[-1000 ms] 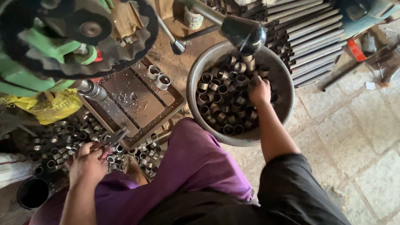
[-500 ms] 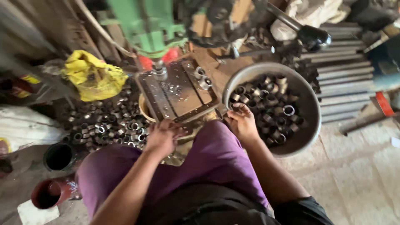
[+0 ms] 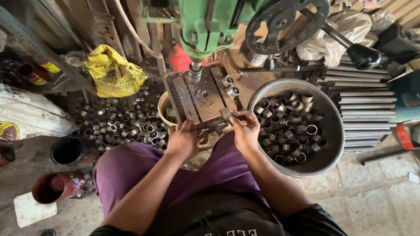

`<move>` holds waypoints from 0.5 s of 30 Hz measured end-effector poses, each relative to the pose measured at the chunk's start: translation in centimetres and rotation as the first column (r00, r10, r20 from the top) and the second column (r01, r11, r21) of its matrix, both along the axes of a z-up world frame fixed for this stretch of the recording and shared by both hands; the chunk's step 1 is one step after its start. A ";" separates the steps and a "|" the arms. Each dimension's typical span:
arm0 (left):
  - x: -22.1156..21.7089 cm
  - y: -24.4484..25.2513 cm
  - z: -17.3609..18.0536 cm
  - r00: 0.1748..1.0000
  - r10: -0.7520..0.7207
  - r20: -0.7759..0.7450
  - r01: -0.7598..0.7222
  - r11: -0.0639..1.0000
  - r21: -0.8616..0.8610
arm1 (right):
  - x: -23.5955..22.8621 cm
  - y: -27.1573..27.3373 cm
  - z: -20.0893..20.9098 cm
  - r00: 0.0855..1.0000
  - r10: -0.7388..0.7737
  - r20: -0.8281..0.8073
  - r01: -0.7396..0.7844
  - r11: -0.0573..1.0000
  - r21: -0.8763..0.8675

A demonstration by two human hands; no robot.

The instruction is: The person operates a drill press to drill holes into small metal cylindrical parts. They pick up parts from a large metal bowl, place them under the drill bit, operate the lever to drill, and then place the finished parts into a tray.

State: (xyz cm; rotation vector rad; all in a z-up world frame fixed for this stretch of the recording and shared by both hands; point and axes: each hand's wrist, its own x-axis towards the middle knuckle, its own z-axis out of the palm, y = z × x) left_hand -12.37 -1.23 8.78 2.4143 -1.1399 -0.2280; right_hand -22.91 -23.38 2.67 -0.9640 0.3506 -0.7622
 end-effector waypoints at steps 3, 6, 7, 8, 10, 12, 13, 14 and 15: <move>0.1 0.1 -0.2 0.997 0.018 -0.075 -0.022 0.999 -0.049 | 0.4 0.8 0.4 0.993 -0.096 -0.072 0.087 0.988 -0.129; 0.6 0.2 -0.2 0.991 0.004 -0.137 -0.010 0.999 -0.044 | 0.7 1.2 1.7 0.994 -0.092 -0.055 0.084 0.989 -0.122; 1.0 0.3 0.0 0.994 -0.015 -0.112 0.010 0.999 -0.045 | 0.6 1.3 2.4 0.993 -0.073 -0.089 0.055 0.980 -0.189; 1.3 0.2 0.3 0.996 -0.034 -0.088 0.030 0.999 -0.045 | 0.4 1.3 3.3 0.991 -0.056 -0.124 0.023 0.967 -0.254; 2.4 0.3 0.7 0.969 0.076 -0.233 -0.046 0.990 0.132 | -0.2 1.1 5.3 0.970 -0.078 -0.229 -0.005 0.940 -0.341; 4.0 0.4 0.5 0.958 0.156 -0.242 -0.099 0.968 0.231 | -0.8 0.4 7.6 0.920 -0.137 -0.367 -0.017 0.922 -0.388; 5.1 0.8 0.0 0.969 0.163 -0.186 -0.115 0.963 0.244 | -1.2 -0.2 8.9 0.951 -0.154 -0.266 -0.005 0.857 -0.516; 6.2 1.2 -0.7 0.977 0.168 -0.130 -0.131 0.958 0.257 | -1.6 -0.9 10.2 0.974 -0.157 -0.161 0.021 0.775 -0.632; 7.3 1.5 -1.7 0.991 0.129 -0.045 -0.113 0.961 0.251 | -2.1 -1.4 11.4 0.966 -0.216 -0.142 0.050 0.696 -0.716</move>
